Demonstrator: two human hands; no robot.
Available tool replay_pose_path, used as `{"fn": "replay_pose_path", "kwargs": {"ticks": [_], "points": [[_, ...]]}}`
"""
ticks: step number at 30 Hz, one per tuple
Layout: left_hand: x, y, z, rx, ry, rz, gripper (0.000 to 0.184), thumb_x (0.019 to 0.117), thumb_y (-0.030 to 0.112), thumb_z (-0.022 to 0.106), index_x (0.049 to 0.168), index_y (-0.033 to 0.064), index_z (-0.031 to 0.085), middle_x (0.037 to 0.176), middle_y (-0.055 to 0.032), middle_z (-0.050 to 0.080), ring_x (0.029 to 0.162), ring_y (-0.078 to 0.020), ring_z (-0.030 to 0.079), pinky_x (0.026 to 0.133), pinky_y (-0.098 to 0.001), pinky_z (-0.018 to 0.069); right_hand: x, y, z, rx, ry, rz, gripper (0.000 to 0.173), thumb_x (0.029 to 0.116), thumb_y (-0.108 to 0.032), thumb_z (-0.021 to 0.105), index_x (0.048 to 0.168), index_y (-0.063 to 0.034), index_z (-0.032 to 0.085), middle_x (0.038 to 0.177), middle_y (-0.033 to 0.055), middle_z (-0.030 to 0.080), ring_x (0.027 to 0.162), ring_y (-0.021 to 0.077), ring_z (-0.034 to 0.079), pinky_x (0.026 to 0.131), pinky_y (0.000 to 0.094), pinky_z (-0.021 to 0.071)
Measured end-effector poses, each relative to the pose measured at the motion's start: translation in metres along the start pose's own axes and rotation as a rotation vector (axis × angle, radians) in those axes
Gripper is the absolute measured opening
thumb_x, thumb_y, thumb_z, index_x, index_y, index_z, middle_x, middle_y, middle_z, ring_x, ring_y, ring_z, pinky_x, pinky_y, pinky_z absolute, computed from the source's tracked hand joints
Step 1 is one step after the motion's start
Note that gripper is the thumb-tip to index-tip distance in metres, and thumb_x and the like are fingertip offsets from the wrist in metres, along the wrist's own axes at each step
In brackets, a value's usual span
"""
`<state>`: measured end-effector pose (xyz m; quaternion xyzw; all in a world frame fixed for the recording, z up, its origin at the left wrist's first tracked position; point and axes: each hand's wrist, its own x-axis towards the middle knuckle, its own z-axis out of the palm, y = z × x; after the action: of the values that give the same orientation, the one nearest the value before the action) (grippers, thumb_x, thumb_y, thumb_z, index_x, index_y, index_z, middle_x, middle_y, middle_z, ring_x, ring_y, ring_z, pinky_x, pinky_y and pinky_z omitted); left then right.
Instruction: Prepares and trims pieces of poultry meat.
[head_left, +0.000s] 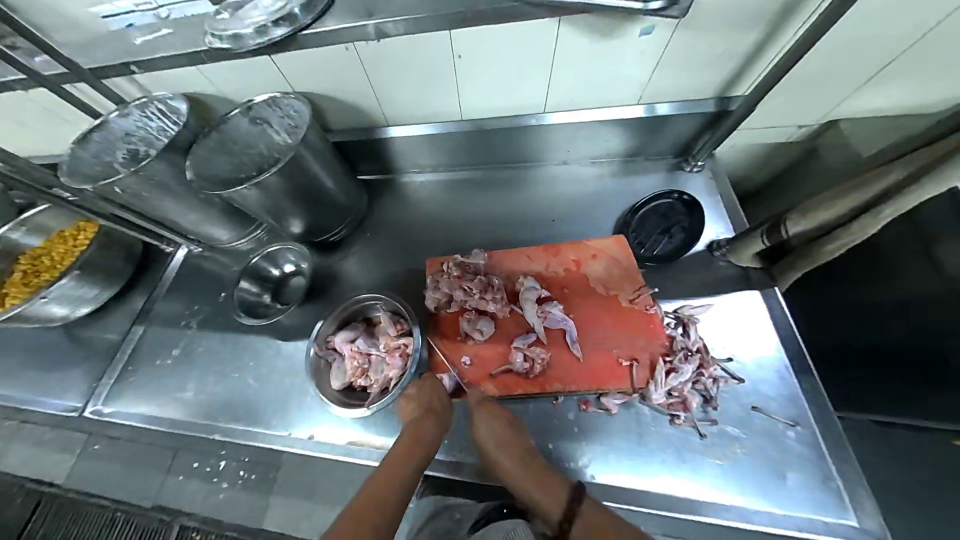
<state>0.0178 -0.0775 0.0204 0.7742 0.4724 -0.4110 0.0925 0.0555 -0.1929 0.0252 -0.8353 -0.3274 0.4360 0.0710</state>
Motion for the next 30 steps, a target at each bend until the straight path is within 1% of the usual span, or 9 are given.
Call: {"fn": "replay_pose_path", "kwargs": {"ticks": [6, 11, 14, 17, 19, 23, 25, 27, 30], "points": [[0.008, -0.008, -0.011, -0.067, -0.06, 0.036, 0.047, 0.0947, 0.039, 0.06, 0.122, 0.0021, 0.067, 0.129, -0.0188, 0.067, 0.12, -0.0364, 0.065, 0.094, -0.0601, 0.0539, -0.06, 0.061, 0.03, 0.019, -0.102, 0.117, 0.042, 0.1061, -0.021, 0.044, 0.147, -0.0111, 0.044, 0.111, 0.022, 0.071, 0.099, 0.0431, 0.072, 0.082, 0.0606, 0.0577], [0.012, -0.03, 0.01, -0.224, 0.017, 0.095, 0.053, 0.0947, 0.037, 0.06, 0.136, 0.0046, 0.058, 0.131, -0.0183, 0.065, 0.121, -0.0362, 0.064, 0.097, -0.059, 0.0531, -0.081, 0.095, 0.03, -0.047, -0.129, 0.102, 0.042, 0.1092, -0.032, 0.039, 0.142, -0.007, 0.048, 0.11, 0.0252, 0.07, 0.1, 0.0461, 0.071, 0.082, 0.062, 0.0568], [0.004, -0.05, 0.032, -0.426, 0.071, 0.18, 0.052, 0.0973, 0.035, 0.057, 0.142, 0.008, 0.052, 0.123, -0.0175, 0.069, 0.115, -0.0352, 0.068, 0.096, -0.058, 0.0543, -0.084, 0.109, 0.012, -0.025, 0.126, 0.004, 0.04, 0.1084, -0.035, 0.041, 0.131, -0.0058, 0.056, 0.098, 0.0213, 0.071, 0.087, 0.0422, 0.073, 0.074, 0.06, 0.0582], [-0.009, -0.065, 0.045, -0.705, 0.173, 0.331, 0.048, 0.0954, 0.036, 0.063, 0.136, 0.0101, 0.058, 0.111, -0.0135, 0.073, 0.104, -0.0297, 0.071, 0.094, -0.0552, 0.0555, -0.07, 0.117, -0.012, 0.046, 0.535, 0.091, 0.037, 0.1054, -0.028, 0.047, 0.13, -0.0026, 0.057, 0.095, 0.0219, 0.07, 0.076, 0.0397, 0.072, 0.065, 0.0576, 0.0588], [-0.013, -0.067, 0.048, -0.9, 0.237, 0.455, 0.046, 0.0917, 0.031, 0.07, 0.131, 0.0087, 0.061, 0.107, -0.0098, 0.073, 0.099, -0.0224, 0.072, 0.093, -0.0491, 0.0573, -0.045, 0.124, -0.039, 0.002, 0.619, 0.244, 0.041, 0.1043, -0.024, 0.049, 0.139, -0.0019, 0.053, 0.113, 0.028, 0.067, 0.087, 0.0456, 0.072, 0.07, 0.0604, 0.0589], [-0.022, -0.06, 0.041, -1.231, 0.248, 0.666, 0.051, 0.0816, 0.021, 0.082, 0.124, 0.0034, 0.058, 0.103, -0.0075, 0.072, 0.094, -0.0151, 0.071, 0.087, -0.0357, 0.0604, 0.008, 0.139, -0.072, -0.083, 0.644, 0.392, 0.048, 0.1004, -0.017, 0.053, 0.145, -0.0001, 0.049, 0.133, 0.0328, 0.056, 0.114, 0.0508, 0.063, 0.086, 0.0627, 0.056], [-0.031, -0.058, 0.032, -1.438, 0.161, 0.765, 0.056, 0.0792, 0.017, 0.085, 0.123, 0.0011, 0.054, 0.105, -0.0096, 0.07, 0.096, -0.0172, 0.07, 0.088, -0.0351, 0.0602, 0.005, 0.131, -0.077, -0.067, 0.709, 0.279, 0.045, 0.097, -0.017, 0.06, 0.138, 0.0008, 0.058, 0.133, 0.0351, 0.055, 0.122, 0.0559, 0.055, 0.092, 0.0696, 0.0497], [-0.043, -0.057, 0.023, -1.594, 0.085, 0.852, 0.06, 0.0793, 0.018, 0.084, 0.124, 0.0002, 0.049, 0.104, -0.0094, 0.068, 0.096, -0.0173, 0.069, 0.086, -0.0343, 0.0595, -0.016, 0.106, -0.077, 0.072, 0.77, 0.014, 0.04, 0.0949, -0.021, 0.064, 0.127, 0.0015, 0.067, 0.13, 0.0335, 0.059, 0.126, 0.056, 0.052, 0.097, 0.0726, 0.0457], [-0.05, -0.052, 0.019, -1.705, 0.071, 0.948, 0.061, 0.0841, 0.028, 0.078, 0.124, -0.0005, 0.043, 0.106, -0.0079, 0.064, 0.095, -0.0153, 0.065, 0.083, -0.0327, 0.0573, -0.038, 0.041, -0.053, 0.545, 0.528, -0.388, 0.038, 0.1053, -0.03, 0.05, 0.126, -0.003, 0.067, 0.124, 0.0148, 0.068, 0.116, 0.0255, 0.065, 0.099, 0.0471, 0.0548]]}}
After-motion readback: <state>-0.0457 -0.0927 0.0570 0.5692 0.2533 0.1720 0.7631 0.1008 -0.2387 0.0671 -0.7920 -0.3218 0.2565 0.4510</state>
